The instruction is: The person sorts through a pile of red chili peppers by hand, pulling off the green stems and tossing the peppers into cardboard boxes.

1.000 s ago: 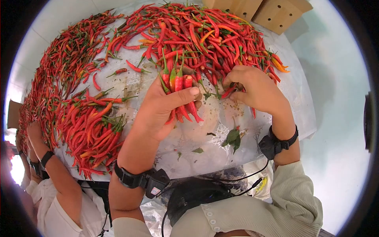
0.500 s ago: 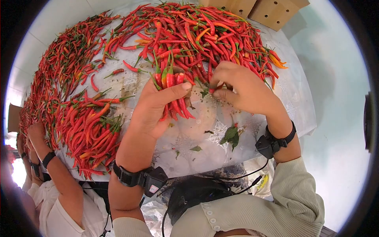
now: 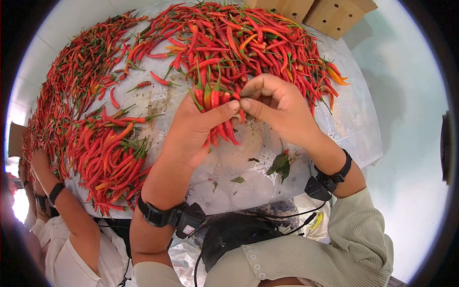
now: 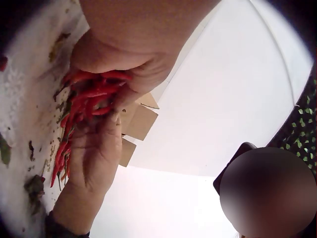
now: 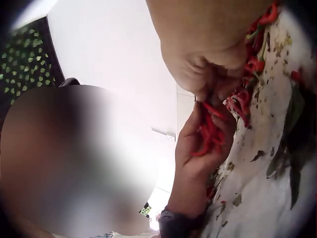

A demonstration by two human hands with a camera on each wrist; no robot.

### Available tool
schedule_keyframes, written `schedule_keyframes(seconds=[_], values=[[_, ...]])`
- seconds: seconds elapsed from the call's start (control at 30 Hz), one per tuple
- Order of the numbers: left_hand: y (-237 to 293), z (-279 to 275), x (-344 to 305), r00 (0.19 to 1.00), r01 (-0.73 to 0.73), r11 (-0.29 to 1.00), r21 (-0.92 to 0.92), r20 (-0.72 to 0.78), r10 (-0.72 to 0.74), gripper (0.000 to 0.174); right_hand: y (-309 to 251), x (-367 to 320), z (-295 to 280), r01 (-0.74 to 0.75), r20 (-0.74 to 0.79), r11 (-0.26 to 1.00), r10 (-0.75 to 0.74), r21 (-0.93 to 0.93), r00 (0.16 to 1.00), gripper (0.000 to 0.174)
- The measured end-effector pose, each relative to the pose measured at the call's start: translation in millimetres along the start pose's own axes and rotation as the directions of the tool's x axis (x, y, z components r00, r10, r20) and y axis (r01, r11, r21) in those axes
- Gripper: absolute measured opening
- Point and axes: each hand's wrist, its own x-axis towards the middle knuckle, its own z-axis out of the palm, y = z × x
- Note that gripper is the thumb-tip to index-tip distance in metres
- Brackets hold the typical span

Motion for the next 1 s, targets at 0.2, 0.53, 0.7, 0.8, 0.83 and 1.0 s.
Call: schedule_keyframes(seconds=[0.2,0.53,0.7,0.8,0.83,1.0], values=[[3.0,8.3,-0.8,0.995,-0.046,0.994,-0.096,-0.088,0.038,0.026,-5.3,0.7,-7.2,0.086,-0.009,0.992,-0.087,-0.093,0.996,0.013],[12.5,-3.9,-0.7,0.984,-0.001,0.982,-0.190,-0.176,-0.033,0.018,8.9,11.5,-30.5,0.105,-0.091,0.580,-0.299,-0.808,0.950,0.024],[9.5,-3.0,-0.8,0.987,0.035,0.993,-0.114,-0.152,-0.052,0.019,10.5,8.7,-26.5,0.176,0.085,0.406,-0.233,-0.897,0.969,0.035],[8.7,-7.3,0.5,0.989,0.067,0.983,-0.170,-0.118,-0.088,0.017,2.0,6.5,-27.9,0.201,0.158,0.409,-0.136,-0.890,0.978,0.033],[9.0,-7.5,0.5,0.989,0.063,0.983,-0.170,-0.119,-0.084,0.017,2.5,5.2,-28.5,0.209,0.170,0.451,-0.126,-0.868,0.977,0.031],[9.7,-6.9,-1.0,0.985,0.067,0.986,-0.152,-0.146,-0.089,0.018,1.8,0.9,-29.4,0.143,0.175,0.672,-0.019,-0.727,0.984,0.025]])
